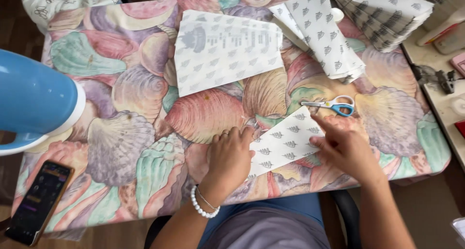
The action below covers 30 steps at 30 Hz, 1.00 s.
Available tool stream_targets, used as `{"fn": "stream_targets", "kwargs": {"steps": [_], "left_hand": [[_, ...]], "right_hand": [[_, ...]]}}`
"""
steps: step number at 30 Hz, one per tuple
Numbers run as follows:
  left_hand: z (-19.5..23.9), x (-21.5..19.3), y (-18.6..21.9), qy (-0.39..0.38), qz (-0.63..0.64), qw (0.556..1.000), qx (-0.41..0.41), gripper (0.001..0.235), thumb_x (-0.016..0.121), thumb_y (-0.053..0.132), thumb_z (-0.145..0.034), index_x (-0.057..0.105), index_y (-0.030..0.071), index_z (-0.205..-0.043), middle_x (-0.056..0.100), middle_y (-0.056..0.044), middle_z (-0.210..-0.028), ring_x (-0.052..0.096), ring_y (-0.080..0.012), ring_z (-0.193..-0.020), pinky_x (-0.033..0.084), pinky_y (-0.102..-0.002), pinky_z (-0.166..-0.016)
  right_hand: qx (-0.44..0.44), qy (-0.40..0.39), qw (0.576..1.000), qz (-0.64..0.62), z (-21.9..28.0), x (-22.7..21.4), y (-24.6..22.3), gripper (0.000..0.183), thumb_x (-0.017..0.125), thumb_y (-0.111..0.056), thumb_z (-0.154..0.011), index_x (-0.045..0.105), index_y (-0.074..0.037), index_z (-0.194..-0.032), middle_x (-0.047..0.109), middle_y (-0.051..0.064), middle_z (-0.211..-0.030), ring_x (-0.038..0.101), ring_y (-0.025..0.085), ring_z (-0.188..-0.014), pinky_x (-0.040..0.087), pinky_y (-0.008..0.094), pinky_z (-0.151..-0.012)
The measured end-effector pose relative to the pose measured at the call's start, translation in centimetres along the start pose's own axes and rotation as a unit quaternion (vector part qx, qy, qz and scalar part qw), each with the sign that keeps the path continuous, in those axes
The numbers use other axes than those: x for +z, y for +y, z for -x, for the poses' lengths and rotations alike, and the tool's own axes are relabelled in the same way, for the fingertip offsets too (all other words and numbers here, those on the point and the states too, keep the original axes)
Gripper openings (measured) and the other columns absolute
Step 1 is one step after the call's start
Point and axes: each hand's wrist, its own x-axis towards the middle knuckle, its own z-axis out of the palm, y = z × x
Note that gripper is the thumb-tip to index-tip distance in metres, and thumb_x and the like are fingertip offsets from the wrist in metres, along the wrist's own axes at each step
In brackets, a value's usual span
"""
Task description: Folding and cutting printed paper sheets to prepare them for use.
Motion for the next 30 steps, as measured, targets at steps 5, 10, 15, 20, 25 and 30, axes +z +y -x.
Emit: {"fn": "stream_targets", "kwargs": {"steps": [5,10,15,20,25,30], "left_hand": [[-0.4,-1.0,0.2,-0.088,0.067,0.993,-0.038,0.024,0.075,0.019,-0.089,0.06,0.011,-0.106,0.067,-0.009,-0.101,0.063,-0.0319,-0.096,0.049,-0.047,-0.083],[3.1,-1.8,2.1,-0.029,0.055,0.997,-0.053,0.039,0.066,-0.004,-0.081,0.056,0.004,-0.118,0.055,-0.018,-0.117,0.057,-0.0361,-0.104,0.057,-0.045,-0.077],[4.9,-1.0,2.5,-0.047,0.074,0.996,-0.036,0.08,0.081,0.021,-0.08,0.044,0.006,-0.149,0.06,-0.013,-0.11,0.062,-0.035,-0.092,0.047,-0.048,-0.086],[6.0,0.5,1.6,-0.05,0.251,0.967,-0.012,0.021,0.061,0.015,-0.092,0.055,0.008,-0.11,0.063,-0.011,-0.103,0.062,-0.0366,-0.088,0.047,-0.047,-0.071],[4.4,-1.7,4.1,0.048,0.446,0.893,-0.031,0.02,0.058,0.024,-0.101,0.054,0.005,-0.105,0.063,-0.013,-0.097,0.066,-0.0299,-0.089,0.051,-0.039,-0.078],[1.6,-3.5,5.8,0.046,0.567,0.821,-0.058,0.044,0.069,0.031,-0.094,0.052,0.006,-0.126,0.069,-0.009,-0.107,0.069,-0.017,-0.094,0.057,-0.028,-0.077]], "right_hand": [[-0.018,0.106,0.975,-0.195,3.4,2.7,2.0,0.056,0.07,-0.02,-0.091,0.063,-0.015,-0.146,0.056,-0.004,-0.068,0.041,0.006,-0.06,0.037,0.023,-0.053],[-0.028,0.153,0.97,-0.187,5.7,4.4,2.9,0.04,0.073,-0.02,-0.089,0.075,-0.013,-0.128,0.07,-0.005,-0.071,0.042,0.004,-0.052,0.038,0.02,-0.051],[-0.144,0.163,0.959,-0.183,6.2,5.0,1.8,0.033,0.073,-0.012,-0.088,0.075,-0.006,-0.121,0.062,0.0,-0.071,0.055,0.011,-0.064,0.044,0.023,-0.061],[0.039,0.166,0.95,-0.26,8.2,7.7,3.3,0.022,0.07,-0.023,-0.09,0.071,-0.01,-0.107,0.079,-0.001,-0.102,0.07,0.008,-0.084,0.052,0.024,-0.074],[-0.03,0.119,0.867,-0.483,5.9,6.4,-3.8,0.085,0.062,-0.036,-0.087,0.027,-0.01,-0.16,0.062,0.018,-0.136,0.072,0.029,-0.114,0.059,0.039,-0.094],[-0.035,0.237,0.85,-0.47,0.1,3.2,-7.8,0.045,0.073,-0.011,-0.091,0.058,-0.003,-0.133,0.073,0.006,-0.102,0.064,0.008,-0.091,0.054,0.023,-0.074]]}}
